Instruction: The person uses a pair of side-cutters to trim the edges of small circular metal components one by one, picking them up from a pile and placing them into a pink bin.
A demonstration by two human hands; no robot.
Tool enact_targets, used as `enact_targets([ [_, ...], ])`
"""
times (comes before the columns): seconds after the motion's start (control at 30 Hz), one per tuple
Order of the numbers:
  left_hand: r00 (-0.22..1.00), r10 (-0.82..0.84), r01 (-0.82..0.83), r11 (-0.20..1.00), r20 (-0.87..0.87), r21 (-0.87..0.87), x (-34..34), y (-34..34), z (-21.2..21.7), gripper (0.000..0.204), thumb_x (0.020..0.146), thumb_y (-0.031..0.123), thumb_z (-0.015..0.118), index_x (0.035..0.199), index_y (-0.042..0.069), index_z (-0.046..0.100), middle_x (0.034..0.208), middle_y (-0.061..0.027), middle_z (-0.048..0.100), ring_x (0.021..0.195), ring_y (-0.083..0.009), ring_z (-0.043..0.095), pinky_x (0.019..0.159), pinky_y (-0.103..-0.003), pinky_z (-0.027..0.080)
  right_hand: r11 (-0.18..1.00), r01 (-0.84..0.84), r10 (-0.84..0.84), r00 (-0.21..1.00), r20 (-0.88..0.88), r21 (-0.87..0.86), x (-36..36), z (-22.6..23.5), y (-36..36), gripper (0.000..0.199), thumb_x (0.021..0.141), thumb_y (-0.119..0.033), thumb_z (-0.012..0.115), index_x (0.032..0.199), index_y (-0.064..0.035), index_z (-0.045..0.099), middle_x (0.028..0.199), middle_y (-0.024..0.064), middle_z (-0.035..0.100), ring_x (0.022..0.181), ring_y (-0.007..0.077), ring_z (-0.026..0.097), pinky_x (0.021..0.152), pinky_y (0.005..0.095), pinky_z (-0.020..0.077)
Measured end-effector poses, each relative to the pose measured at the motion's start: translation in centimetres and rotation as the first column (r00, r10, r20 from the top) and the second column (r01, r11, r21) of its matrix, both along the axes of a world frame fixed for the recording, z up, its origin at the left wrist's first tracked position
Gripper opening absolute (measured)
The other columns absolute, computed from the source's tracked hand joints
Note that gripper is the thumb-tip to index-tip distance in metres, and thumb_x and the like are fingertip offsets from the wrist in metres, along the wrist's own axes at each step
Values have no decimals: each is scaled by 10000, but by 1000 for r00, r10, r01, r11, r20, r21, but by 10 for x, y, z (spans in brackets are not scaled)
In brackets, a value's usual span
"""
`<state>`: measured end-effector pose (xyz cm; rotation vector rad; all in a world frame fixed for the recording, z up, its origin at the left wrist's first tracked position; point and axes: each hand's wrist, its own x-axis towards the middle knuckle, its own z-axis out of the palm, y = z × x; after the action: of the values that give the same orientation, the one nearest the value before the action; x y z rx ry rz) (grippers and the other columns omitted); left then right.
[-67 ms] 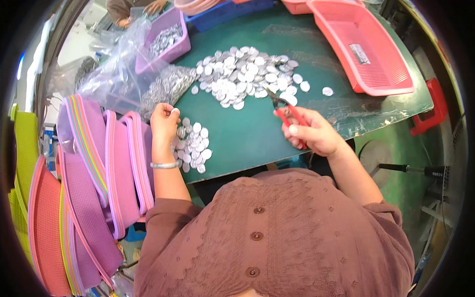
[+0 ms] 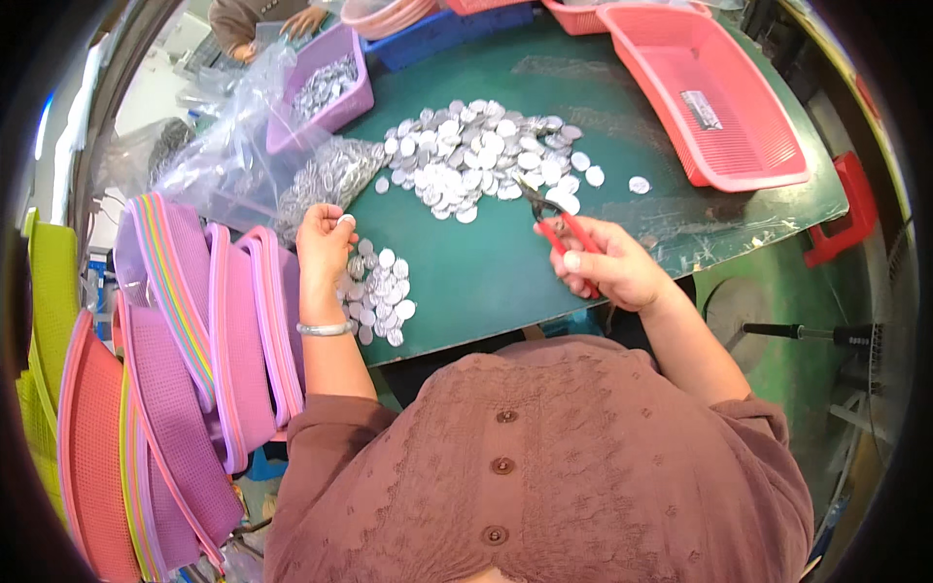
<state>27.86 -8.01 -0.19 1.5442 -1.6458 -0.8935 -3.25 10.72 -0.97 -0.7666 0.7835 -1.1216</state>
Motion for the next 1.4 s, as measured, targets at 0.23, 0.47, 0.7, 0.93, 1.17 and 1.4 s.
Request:
enact_targets([
  [0.23,894,-89,187,965,-439,185,-69,-51,20,206,829,-4,553,1033,-33,535,833,-89,587,671,-163,600,579,-248,506,999,6,-5,1000,16,-35,-6,-4,2,563,792,-227,640,1263,7,439,832,37,540,619,85,483,542,200,383],
  [0.47,998,6,-16,986,60,167,-99,-141,6,271,770,-35,560,1035,1,602,875,-132,630,765,-211,639,631,-314,521,999,-6,8,999,42,-54,-10,-9,3,577,787,-225,646,1270,5,431,832,33,533,629,87,463,548,205,374],
  [0.7,690,50,76,987,722,-141,-98,-160,12,270,750,124,600,1001,39,653,1030,-193,629,1002,-339,588,864,-362,467,998,-5,9,998,64,-59,-10,-8,3,502,812,-219,631,1243,-25,462,832,24,544,644,86,481,556,207,379],
  [0.93,786,-235,344,935,572,-89,-102,-97,15,295,804,201,571,1059,69,638,1054,-181,621,1007,-327,580,895,-381,442,997,-13,17,998,56,-71,-10,-8,2,589,784,-270,641,1268,-9,430,848,25,534,641,86,482,544,202,373],
  [1.17,689,-307,449,892,656,-56,-119,-62,-6,432,878,327,460,1168,22,554,1099,-243,576,1049,-382,533,920,-415,404,996,-9,16,997,71,-91,-8,-7,2,510,818,-228,618,1252,-17,453,837,22,536,639,86,467,563,211,379],
  [1.4,753,-377,480,875,539,-58,-115,-39,-9,402,884,293,462,1155,10,554,1122,-249,548,1070,-375,511,933,-424,396,995,-17,24,997,72,-96,-8,-8,0,527,824,-243,623,1264,-16,441,842,15,540,643,78,478,557,202,373],
])
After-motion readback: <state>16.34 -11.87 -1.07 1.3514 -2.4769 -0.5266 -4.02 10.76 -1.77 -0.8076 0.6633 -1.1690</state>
